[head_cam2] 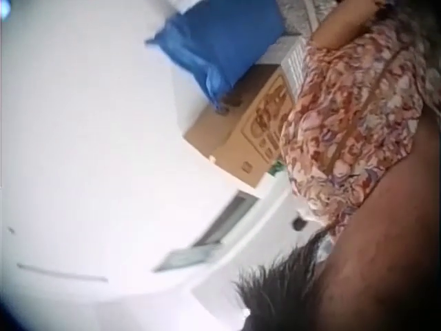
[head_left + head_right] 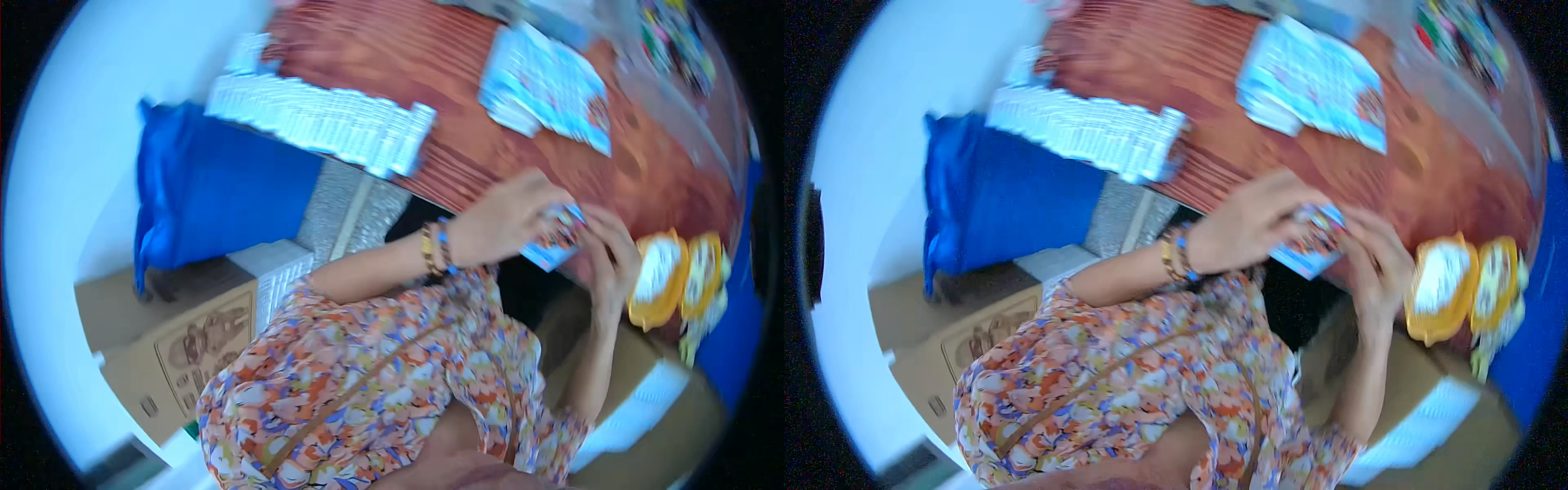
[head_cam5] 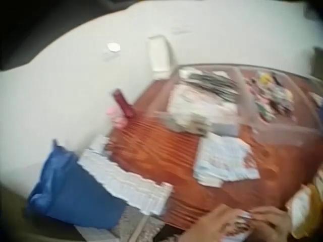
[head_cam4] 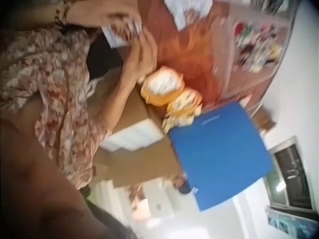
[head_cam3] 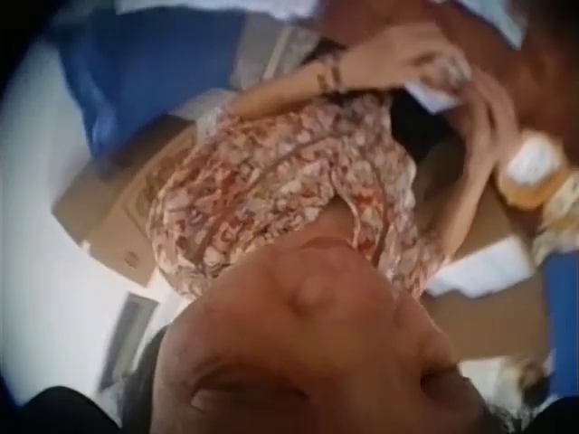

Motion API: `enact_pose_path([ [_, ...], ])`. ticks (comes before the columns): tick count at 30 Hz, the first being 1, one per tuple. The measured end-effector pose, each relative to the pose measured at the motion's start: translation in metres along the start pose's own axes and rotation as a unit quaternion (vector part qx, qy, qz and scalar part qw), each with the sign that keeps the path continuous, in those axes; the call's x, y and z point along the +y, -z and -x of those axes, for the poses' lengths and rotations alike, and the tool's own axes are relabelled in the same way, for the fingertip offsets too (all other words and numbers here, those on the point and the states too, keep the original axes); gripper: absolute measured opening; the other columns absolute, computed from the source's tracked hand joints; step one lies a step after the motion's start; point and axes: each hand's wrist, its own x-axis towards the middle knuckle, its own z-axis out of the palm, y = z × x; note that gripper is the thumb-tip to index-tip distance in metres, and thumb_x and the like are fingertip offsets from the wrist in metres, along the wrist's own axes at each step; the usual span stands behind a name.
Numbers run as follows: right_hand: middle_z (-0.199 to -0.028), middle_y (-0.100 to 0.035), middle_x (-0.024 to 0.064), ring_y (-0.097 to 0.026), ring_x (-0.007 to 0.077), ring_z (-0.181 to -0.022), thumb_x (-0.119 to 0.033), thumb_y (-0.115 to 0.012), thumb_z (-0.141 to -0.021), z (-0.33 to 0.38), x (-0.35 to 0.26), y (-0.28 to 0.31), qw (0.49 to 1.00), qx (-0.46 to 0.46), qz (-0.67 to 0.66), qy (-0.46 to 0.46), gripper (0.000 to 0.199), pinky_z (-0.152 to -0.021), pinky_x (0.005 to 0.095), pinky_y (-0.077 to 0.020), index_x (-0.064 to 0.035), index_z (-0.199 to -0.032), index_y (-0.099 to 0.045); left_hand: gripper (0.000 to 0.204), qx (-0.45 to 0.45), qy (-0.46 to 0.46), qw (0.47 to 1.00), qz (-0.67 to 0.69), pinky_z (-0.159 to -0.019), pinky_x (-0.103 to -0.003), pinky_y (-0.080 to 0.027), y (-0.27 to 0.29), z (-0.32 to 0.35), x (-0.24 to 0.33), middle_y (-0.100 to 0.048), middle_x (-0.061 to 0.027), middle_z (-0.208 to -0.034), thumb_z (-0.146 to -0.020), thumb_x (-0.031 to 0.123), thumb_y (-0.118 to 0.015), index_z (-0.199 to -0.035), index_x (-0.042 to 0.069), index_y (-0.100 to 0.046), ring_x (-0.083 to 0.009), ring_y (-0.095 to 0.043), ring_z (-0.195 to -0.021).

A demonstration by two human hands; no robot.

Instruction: Packaging small toys into individual boxes and organizing them.

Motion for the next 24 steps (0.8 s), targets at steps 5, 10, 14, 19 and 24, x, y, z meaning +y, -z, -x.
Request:
enact_pose_path([
  [5,-0.133,-0.062,0.0152,-0.059,0.0238,-0.123,0.005,-0.060,-0.092,-0.029,-0.016,-0.016,0.998,0.051,0.006,0.021,0.028,-0.103,0.0344,-0.0480,0.0038,-0.119,-0.068,0.035,0.075,-0.124,0.948,-0.283,-0.083,-0.042,-0.054,0.073,-0.036,0.015,-0.061,-0.0132,-0.101,-0.083,0.010,-0.067,-0.118,0.006,-0.062,-0.0339,-0.063,-0.094],
  [10,-0.137,-0.060,0.0151,-0.058,0.0266,-0.127,0.003,-0.059,-0.095,-0.054,-0.002,-0.021,1.000,-0.002,0.020,0.007,0.029,-0.105,0.0366,-0.0465,0.0000,-0.123,-0.066,0.038,0.263,0.040,0.814,-0.516,-0.083,-0.049,-0.050,0.244,-0.050,-0.049,-0.065,-0.0190,-0.103,-0.086,0.014,-0.070,-0.120,0.007,-0.057,-0.0395,-0.064,-0.097],
  [14,-0.146,-0.052,0.0133,-0.051,0.0268,-0.134,-0.001,-0.062,-0.094,-0.064,0.024,-0.021,0.995,0.004,0.101,-0.005,0.034,-0.112,0.0382,-0.0401,-0.0029,-0.128,-0.063,0.040,0.188,0.122,0.767,-0.602,-0.084,-0.047,-0.054,0.363,-0.017,-0.121,-0.066,-0.0169,-0.111,-0.088,0.011,-0.068,-0.125,0.010,-0.054,-0.0402,-0.065,-0.101],
  [19,-0.155,-0.041,0.0146,-0.038,0.0336,-0.144,-0.003,-0.066,-0.090,-0.094,0.030,-0.026,0.925,0.021,0.372,0.071,0.054,-0.117,0.0443,-0.0332,-0.0066,-0.142,-0.053,0.038,0.144,0.259,0.696,-0.654,-0.085,-0.049,-0.054,0.379,-0.020,-0.139,-0.064,-0.0176,-0.113,-0.087,0.010,-0.068,-0.123,0.011,-0.054,-0.0406,-0.064,-0.103],
  [24,-0.156,-0.040,0.0149,-0.036,0.0330,-0.146,-0.003,-0.067,-0.088,-0.104,0.069,-0.006,0.938,-0.064,0.338,0.045,0.059,-0.118,0.0441,-0.0334,-0.0060,-0.144,-0.050,0.036,0.086,0.289,0.636,-0.711,-0.083,-0.050,-0.055,0.387,-0.011,-0.154,-0.062,-0.0186,-0.110,-0.084,0.011,-0.070,-0.117,0.010,-0.055,-0.0408,-0.064,-0.101],
])
